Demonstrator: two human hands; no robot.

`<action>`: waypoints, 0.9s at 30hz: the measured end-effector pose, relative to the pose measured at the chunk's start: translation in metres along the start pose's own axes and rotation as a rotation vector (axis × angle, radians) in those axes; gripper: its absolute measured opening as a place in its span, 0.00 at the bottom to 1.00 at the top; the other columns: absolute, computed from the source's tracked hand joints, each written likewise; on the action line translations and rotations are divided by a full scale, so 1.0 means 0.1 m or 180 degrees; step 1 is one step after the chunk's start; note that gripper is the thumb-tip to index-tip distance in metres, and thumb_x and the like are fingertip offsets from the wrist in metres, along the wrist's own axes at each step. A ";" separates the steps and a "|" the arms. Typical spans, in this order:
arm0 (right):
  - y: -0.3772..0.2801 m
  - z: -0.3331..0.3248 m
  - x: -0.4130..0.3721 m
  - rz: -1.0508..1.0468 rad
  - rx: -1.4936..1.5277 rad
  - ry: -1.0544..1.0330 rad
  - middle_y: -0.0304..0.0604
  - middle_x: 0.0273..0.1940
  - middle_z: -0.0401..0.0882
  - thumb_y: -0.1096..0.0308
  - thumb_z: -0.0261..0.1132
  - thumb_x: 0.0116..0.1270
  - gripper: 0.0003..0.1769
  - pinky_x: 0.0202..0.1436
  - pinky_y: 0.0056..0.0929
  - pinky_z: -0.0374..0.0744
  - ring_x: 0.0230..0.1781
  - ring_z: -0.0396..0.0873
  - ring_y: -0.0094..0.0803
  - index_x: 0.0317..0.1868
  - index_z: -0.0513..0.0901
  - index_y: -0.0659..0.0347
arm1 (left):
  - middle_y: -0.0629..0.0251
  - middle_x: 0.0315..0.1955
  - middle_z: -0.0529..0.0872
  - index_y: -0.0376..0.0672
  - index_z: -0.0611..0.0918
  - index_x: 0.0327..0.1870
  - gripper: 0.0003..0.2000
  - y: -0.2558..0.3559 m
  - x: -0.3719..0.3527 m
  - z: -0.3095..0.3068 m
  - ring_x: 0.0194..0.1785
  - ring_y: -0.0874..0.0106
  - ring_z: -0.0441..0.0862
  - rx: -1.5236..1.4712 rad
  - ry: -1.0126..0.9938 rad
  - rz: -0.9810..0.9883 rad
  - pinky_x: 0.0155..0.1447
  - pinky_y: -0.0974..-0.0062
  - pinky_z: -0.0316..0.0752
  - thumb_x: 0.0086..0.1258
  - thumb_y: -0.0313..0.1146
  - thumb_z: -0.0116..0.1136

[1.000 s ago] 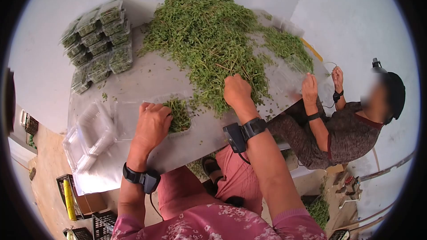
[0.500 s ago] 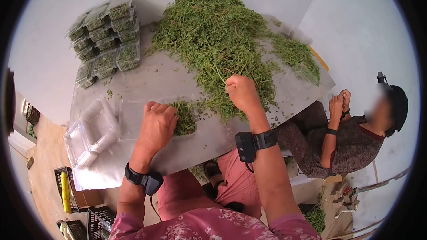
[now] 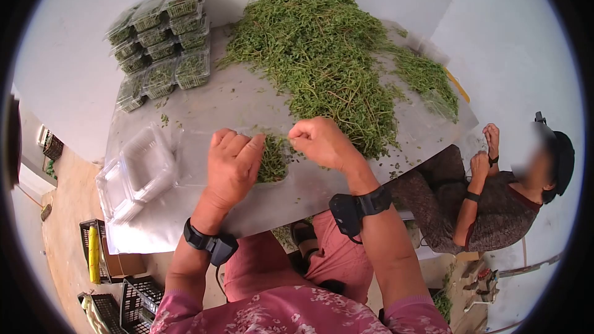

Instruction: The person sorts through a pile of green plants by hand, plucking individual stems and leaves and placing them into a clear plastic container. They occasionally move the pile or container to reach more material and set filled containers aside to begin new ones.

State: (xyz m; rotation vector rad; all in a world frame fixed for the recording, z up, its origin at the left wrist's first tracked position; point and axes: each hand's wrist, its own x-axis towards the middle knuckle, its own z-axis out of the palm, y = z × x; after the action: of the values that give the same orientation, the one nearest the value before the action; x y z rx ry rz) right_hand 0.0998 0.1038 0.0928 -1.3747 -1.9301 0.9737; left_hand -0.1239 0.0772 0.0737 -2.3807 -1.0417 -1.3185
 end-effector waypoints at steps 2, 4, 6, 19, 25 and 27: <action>-0.13 0.07 -0.04 -0.0147 -0.0157 -0.0149 0.44 0.28 0.84 0.70 0.65 0.63 0.09 0.33 0.29 0.77 0.26 0.77 0.26 0.40 0.84 0.67 | 0.67 0.25 0.75 0.40 0.84 0.40 0.10 0.00 0.00 0.00 0.32 0.66 0.75 0.0103 0.0001 0.0137 0.49 0.66 0.70 0.57 0.24 0.65; -0.25 0.11 -0.06 -0.0315 -0.0304 -0.0284 0.46 0.27 0.83 0.70 0.64 0.62 0.08 0.33 0.29 0.76 0.25 0.77 0.27 0.39 0.83 0.66 | 0.68 0.25 0.74 0.40 0.84 0.40 0.10 0.00 0.00 0.00 0.32 0.66 0.75 0.0171 -0.0088 0.0222 0.49 0.66 0.70 0.57 0.24 0.65; -0.31 0.14 -0.07 -0.0409 -0.0377 -0.0344 0.48 0.27 0.81 0.71 0.64 0.62 0.08 0.32 0.30 0.76 0.24 0.77 0.28 0.38 0.83 0.66 | 0.66 0.27 0.75 0.39 0.84 0.41 0.12 0.00 -0.03 0.00 0.34 0.67 0.75 0.0201 -0.0231 0.0222 0.51 0.64 0.70 0.55 0.26 0.62; -0.33 0.34 -0.05 -0.0797 -0.0471 0.0583 0.39 0.23 0.78 0.73 0.64 0.66 0.04 0.29 0.26 0.74 0.23 0.73 0.20 0.37 0.81 0.66 | 0.66 0.23 0.75 0.42 0.81 0.33 0.05 0.02 -0.02 0.02 0.30 0.62 0.74 -0.0229 -0.0293 -0.0192 0.48 0.64 0.68 0.57 0.23 0.64; -0.14 0.32 0.18 -0.0364 0.0542 0.0862 0.38 0.31 0.83 0.72 0.62 0.70 0.08 0.27 0.22 0.74 0.24 0.76 0.18 0.43 0.80 0.68 | 0.63 0.20 0.79 0.38 0.82 0.31 0.00 0.10 0.01 -0.01 0.24 0.64 0.77 -0.1305 0.0073 -0.0697 0.41 0.69 0.71 0.62 0.24 0.61; -0.15 0.22 0.15 0.0123 0.1216 0.0599 0.40 0.34 0.84 0.71 0.62 0.71 0.10 0.26 0.20 0.74 0.24 0.76 0.17 0.46 0.79 0.69 | 0.66 0.22 0.81 0.35 0.84 0.36 0.04 0.08 0.01 -0.08 0.27 0.74 0.76 -0.1818 -0.0193 -0.1653 0.38 0.74 0.71 0.66 0.26 0.62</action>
State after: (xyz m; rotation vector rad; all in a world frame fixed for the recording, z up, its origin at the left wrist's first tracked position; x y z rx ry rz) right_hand 0.0694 0.1095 0.0931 -1.2341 -1.4920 1.1198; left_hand -0.1231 0.0678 0.0802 -2.6510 -1.5477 -1.9509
